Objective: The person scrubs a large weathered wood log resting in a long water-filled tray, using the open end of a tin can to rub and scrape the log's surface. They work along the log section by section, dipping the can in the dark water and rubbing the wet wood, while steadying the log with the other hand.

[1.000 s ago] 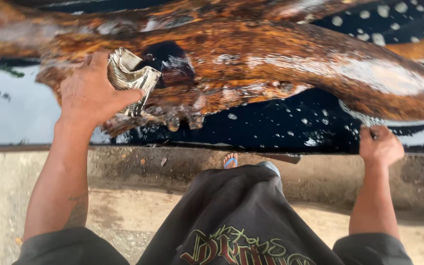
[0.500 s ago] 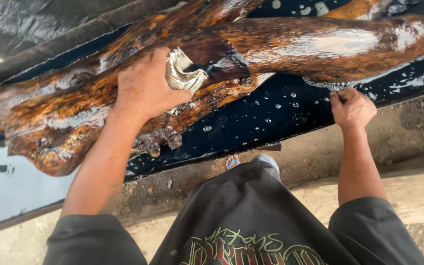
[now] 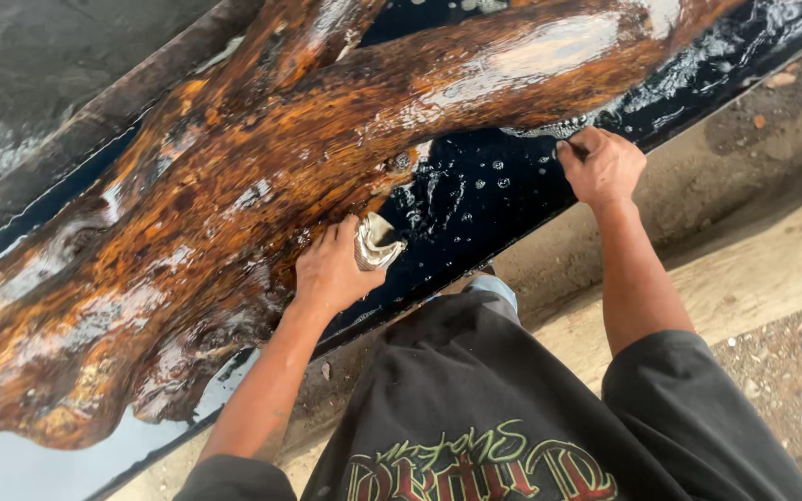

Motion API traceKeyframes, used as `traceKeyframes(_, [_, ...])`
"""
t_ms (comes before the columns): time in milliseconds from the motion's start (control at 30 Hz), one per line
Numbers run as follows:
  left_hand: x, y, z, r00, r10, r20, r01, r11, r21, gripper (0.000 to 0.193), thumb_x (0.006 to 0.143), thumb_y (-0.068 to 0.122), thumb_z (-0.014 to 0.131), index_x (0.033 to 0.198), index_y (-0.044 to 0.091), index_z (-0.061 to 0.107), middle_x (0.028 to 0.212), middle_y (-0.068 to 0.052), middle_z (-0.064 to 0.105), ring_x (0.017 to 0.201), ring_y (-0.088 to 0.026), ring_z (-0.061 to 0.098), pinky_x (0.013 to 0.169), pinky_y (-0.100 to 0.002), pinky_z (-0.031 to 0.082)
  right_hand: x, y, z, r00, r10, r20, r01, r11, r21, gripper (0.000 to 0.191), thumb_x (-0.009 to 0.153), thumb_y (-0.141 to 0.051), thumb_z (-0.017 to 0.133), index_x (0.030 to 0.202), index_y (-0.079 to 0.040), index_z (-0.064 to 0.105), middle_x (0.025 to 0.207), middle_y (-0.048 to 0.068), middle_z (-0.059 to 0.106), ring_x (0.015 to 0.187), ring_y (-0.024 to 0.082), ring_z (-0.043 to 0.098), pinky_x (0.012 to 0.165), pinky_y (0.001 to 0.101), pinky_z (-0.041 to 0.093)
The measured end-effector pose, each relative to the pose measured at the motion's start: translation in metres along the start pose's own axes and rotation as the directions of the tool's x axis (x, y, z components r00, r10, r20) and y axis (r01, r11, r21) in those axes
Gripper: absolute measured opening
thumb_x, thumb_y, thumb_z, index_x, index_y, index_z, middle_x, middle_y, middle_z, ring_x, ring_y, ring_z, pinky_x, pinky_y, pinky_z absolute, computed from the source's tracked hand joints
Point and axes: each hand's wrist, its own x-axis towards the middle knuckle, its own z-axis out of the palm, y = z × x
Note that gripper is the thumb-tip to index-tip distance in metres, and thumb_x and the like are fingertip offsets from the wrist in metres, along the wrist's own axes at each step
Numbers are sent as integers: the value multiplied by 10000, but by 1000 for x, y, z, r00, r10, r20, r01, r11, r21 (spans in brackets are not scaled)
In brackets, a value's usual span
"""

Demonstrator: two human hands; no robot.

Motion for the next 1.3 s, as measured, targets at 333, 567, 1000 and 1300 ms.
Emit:
traceKeyframes(333, [51, 1, 76, 992, 72, 103, -79, 995, 61, 746, 680, 306, 833, 1314, 106, 495, 1261, -138, 644, 1201, -347, 604, 1011, -502, 464, 3, -3, -3, 1000, 13, -3, -13, 1000, -5, 237, 921, -349, 813, 825, -150, 725, 831, 53, 708, 784, 329, 677, 691, 460, 521])
traceKeyframes(567, [55, 25, 73, 996, 79, -27, -83, 962, -259, 957, 653, 359, 871, 1461, 128, 413, 1319, -188, 611, 1225, -387, 577, 1005, -479, 467, 7, -5, -6, 999, 23, -24, -22, 999, 26, 231, 906, -348, 802, 813, -154, 720, 819, 53, 705, 783, 326, 680, 687, 461, 520])
traceKeyframes(1000, [67, 123, -65, 942, 151, -298, -237, 931, -278, 887, 661, 471, 846, 1387, 85, 514, 1196, -183, 701, 1086, -382, 678, 919, -488, 516, 9, 7, -9, 995, 97, 33, -96, 995, -35, 215, 874, -362, 769, 805, -170, 702, 859, 2, 718, 826, 268, 693, 703, 439, 536])
traceKeyframes(1300, [91, 161, -103, 957, 165, -240, -211, 961, -180, 861, 674, 522, 848, 1336, 80, 519, 1191, -185, 694, 1086, -388, 663, 893, -513, 501, 9, 2, -19, 994, 106, 3, -106, 994, 24, 213, 873, -371, 761, 793, -182, 704, 815, 9, 707, 816, 272, 690, 697, 435, 536])
